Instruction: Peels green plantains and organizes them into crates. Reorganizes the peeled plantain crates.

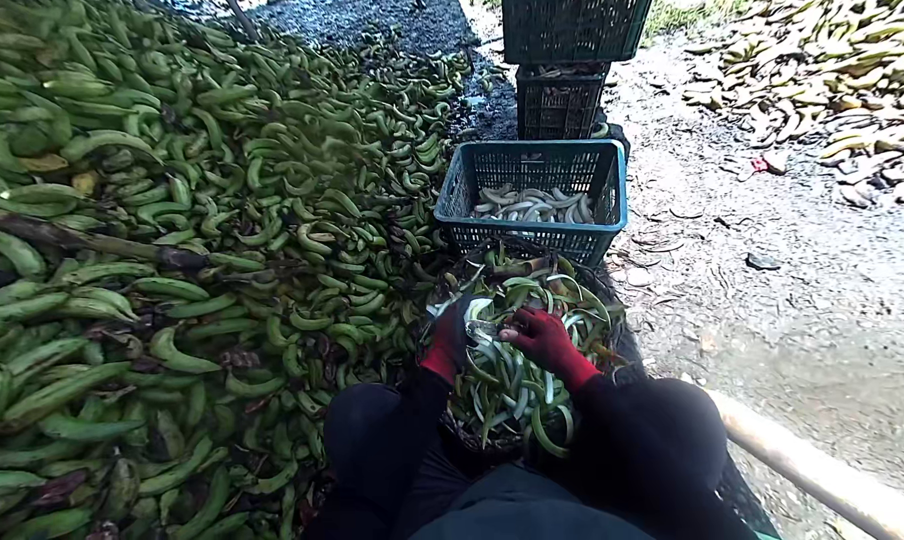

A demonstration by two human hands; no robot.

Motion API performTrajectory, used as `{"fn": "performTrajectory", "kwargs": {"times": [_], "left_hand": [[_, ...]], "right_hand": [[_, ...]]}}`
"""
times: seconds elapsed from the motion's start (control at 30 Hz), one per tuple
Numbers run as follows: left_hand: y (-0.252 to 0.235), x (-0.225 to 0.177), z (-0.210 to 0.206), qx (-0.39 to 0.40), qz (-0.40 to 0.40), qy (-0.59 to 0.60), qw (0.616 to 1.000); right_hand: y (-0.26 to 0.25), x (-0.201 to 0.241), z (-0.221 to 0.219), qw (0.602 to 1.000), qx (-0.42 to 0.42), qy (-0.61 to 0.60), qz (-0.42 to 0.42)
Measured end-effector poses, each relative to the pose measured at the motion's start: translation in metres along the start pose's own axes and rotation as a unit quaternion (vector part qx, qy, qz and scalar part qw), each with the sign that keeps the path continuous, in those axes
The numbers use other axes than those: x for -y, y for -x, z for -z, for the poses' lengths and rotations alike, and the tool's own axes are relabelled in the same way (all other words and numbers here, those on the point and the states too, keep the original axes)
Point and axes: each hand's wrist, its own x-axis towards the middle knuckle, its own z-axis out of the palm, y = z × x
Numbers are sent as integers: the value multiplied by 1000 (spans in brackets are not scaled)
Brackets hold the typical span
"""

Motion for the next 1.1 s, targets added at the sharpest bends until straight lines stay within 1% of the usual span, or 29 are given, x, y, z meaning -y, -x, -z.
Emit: {"fn": "performTrajectory", "kwargs": {"times": [0.03, 0.07, 0.13, 0.17, 0.23, 0.27, 0.33, 0.37, 0.4, 0.43, 0.47, 0.5, 0.57, 0.6, 0.63, 0.67, 0.7, 0.73, 0.77, 0.8, 0.83, 0.87, 0.9, 0.93, 1.0, 1.07, 1.1], "left_hand": [[2, 0, 0, -5, -18, -29, 999], [6, -2, -2, -1, -30, -33, 999], [20, -9, -10, 4, -14, -12, 1000], [24, -9, -13, 4, -2, -1, 1000], [23, 0, -8, 3, 25, -19, 999], [17, 11, -4, -8, 41, -56, 998], [8, 29, 9, 15, 76, -152, 985], [4, 31, 12, 22, 90, -173, 981], [-2, 24, 12, 11, 95, -160, 982], [-12, 6, 9, 2, 87, -129, 988], [-24, -24, 5, 3, 66, -100, 993], [-33, -63, 1, 12, 35, -63, 997], [-39, -143, -8, 41, -26, 8, 999], [-37, -172, -10, 50, -66, 24, 996], [-34, -191, -10, 52, -113, 17, 992], [-29, -202, -5, 50, -156, 5, 986], [-21, -209, 7, 47, -196, -15, 979], [-12, -209, 24, 41, -231, -51, 971], [-2, -207, 48, 40, -255, -92, 962], [8, -200, 77, 45, -265, -127, 955], [21, -190, 111, 43, -264, -149, 952], [34, -176, 147, 28, -247, -154, 956], [46, -157, 184, -10, -214, -152, 965], [56, -133, 221, -62, -174, -146, 972], [79, -73, 288, -192, -70, -137, 969], [110, -9, 335, -296, 22, -136, 945], [126, 23, 351, -335, 62, -127, 932]], "right_hand": [[-2, 2, 1, 999, -14, 16, -42], [-4, 3, 1, 994, -41, 33, -92], [-10, -4, 5, 978, -88, 37, -188], [-11, -10, 7, 970, -108, 7, -217], [-9, -16, 11, 960, -149, -95, -218], [-7, -17, 12, 959, -154, -120, -206], [-2, -16, 14, 966, -138, -120, -184], [1, -15, 12, 964, -140, -136, -178], [3, -15, 10, 958, -156, -168, -174], [3, -15, 9, 946, -177, -210, -170], [2, -16, 9, 934, -194, -248, -169], [1, -19, 9, 924, -202, -279, -169], [2, -28, 9, 917, -183, -300, -187], [6, -29, 11, 924, -154, -291, -196], [10, -26, 16, 932, -122, -283, -192], [13, -24, 18, 928, -93, -319, -166], [15, -24, 16, 908, -63, -398, -118], [16, -25, 13, 880, -16, -470, -74], [18, -26, 10, 872, 39, -484, -62], [21, -28, 8, 907, 97, -402, -84], [22, -28, 5, 947, 159, -247, -132], [19, -30, -1, 951, 211, -118, -193], [17, -31, -10, 941, 240, -45, -235], [17, -29, -17, 938, 244, -47, -242], [17, -20, -23, 933, 244, -147, -218], [16, -17, -21, 922, 249, -231, -184], [15, -17, -22, 922, 242, -248, -173]]}}
